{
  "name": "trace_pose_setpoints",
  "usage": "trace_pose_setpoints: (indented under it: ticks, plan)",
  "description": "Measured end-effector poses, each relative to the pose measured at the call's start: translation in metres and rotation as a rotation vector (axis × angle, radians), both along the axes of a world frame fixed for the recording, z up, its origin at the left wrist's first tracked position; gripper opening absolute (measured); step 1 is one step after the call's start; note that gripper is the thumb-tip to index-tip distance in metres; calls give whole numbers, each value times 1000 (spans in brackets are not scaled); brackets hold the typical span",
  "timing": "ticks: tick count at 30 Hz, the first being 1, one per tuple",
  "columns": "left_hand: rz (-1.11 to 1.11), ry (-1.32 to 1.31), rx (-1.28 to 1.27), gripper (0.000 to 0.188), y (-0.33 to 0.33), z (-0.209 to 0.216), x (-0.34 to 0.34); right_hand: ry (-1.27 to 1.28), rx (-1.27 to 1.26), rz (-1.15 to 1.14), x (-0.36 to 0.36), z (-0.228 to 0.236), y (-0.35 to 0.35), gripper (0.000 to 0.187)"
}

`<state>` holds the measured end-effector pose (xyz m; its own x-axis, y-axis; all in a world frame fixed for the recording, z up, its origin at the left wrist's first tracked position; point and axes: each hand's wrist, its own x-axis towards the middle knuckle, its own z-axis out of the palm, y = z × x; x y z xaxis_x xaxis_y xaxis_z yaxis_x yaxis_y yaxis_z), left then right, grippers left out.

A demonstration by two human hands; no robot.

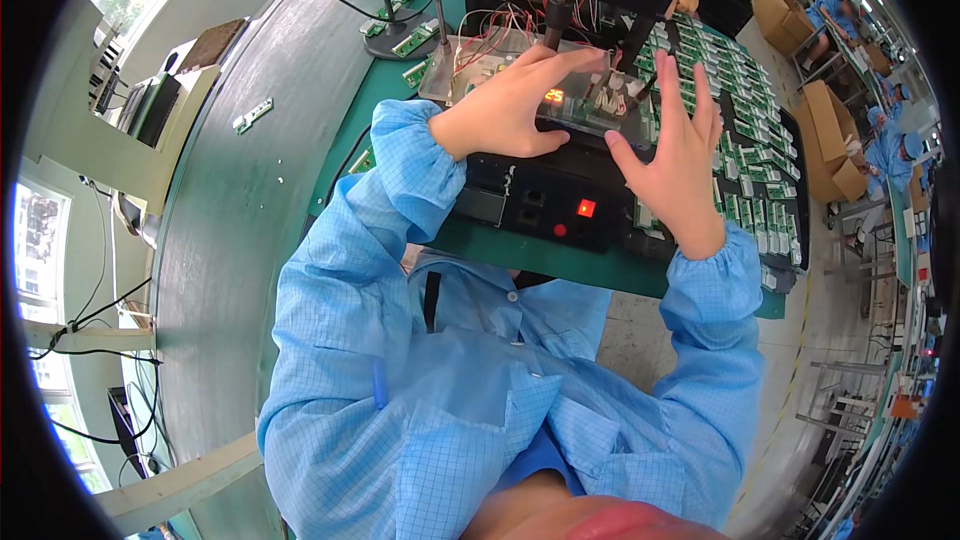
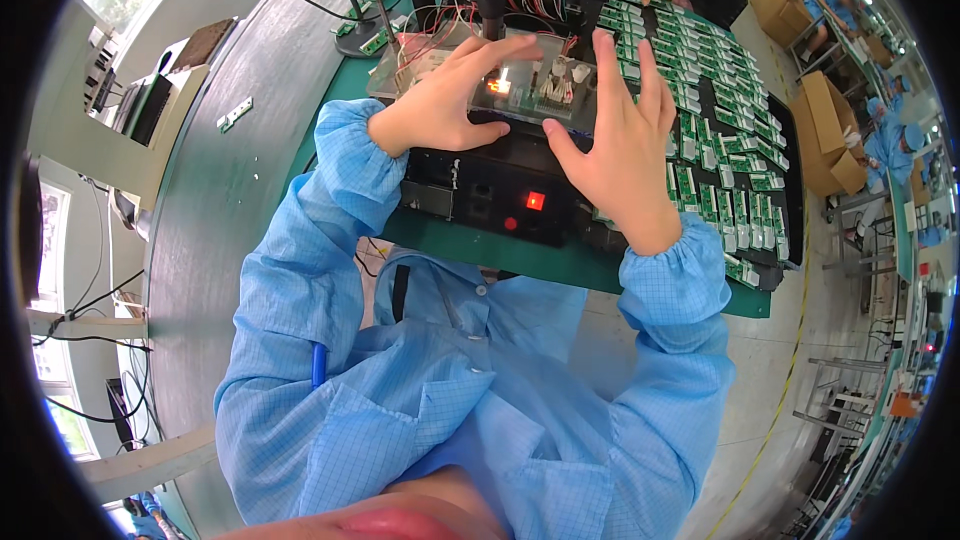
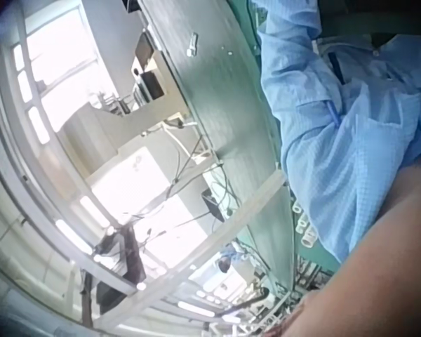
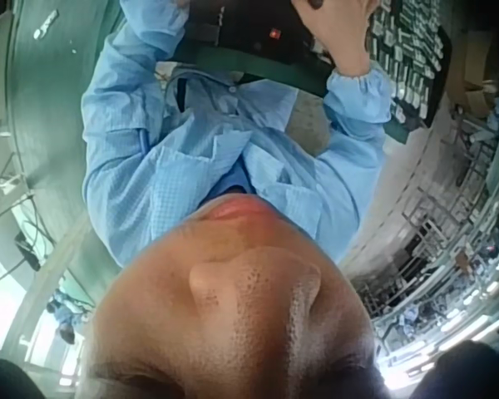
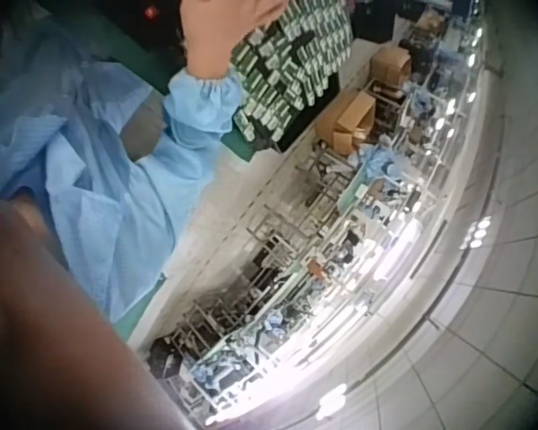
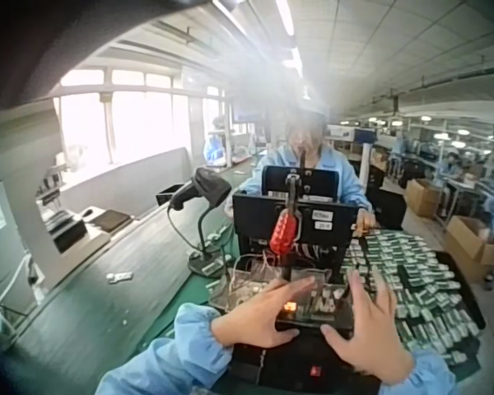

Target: Test and verify the functionality of printed circuit boards using a specialized testing jig.

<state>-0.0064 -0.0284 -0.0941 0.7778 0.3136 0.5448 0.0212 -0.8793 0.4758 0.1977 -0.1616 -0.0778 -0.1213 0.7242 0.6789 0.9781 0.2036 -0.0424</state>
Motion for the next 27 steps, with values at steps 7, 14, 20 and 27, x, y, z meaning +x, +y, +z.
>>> trace_pose_setpoints:
  ticks: [7,14,20,27]
  plan:
    - [11,30,26,97,2,-1,6,60,-129,22,3,-10,3,90]
    - [8,-24,50,92,2,-1,2,-9,39,-5,-3,2,5,86]
    - [-26,-14,4,95,2,-4,1,75,-61,-18,0,0,5,83]
    - [-55,-26,-34,94,3,-4,2,73,-87,8,3,0,6,81]
